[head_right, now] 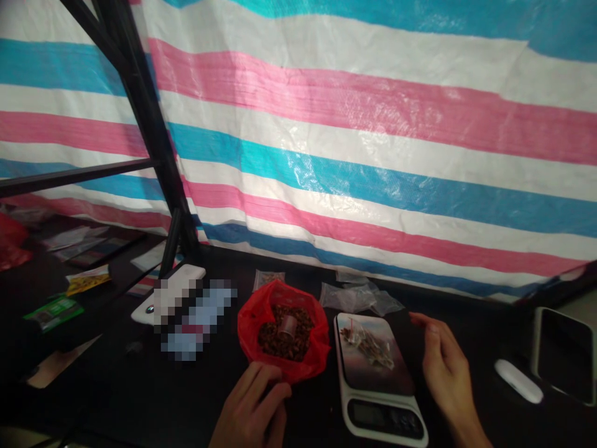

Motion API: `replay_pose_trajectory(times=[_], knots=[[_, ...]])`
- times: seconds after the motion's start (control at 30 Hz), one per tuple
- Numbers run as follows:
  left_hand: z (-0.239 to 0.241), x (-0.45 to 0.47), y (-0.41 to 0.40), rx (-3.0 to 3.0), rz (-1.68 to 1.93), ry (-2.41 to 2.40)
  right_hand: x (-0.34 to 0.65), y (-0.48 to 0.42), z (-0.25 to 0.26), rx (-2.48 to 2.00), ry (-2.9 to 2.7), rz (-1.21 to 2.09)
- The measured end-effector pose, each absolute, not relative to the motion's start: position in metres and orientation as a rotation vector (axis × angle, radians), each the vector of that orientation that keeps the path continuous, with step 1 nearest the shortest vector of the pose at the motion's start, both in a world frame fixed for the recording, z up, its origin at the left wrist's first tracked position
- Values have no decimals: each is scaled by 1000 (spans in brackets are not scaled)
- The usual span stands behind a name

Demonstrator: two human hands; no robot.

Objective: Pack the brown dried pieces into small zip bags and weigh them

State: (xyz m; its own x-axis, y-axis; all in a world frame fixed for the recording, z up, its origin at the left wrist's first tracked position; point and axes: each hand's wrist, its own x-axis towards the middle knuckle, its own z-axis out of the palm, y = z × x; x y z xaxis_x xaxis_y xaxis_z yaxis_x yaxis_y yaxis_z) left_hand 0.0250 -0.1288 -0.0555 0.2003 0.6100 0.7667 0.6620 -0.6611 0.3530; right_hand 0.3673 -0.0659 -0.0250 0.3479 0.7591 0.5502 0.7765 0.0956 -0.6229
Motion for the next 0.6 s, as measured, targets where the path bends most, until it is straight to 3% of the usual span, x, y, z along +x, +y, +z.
replay_pose_trajectory(times=[0.6], knots=[[-51,24,-132,-2428,-1490,-1313,373,-67,-25,-1667,-1503,36]])
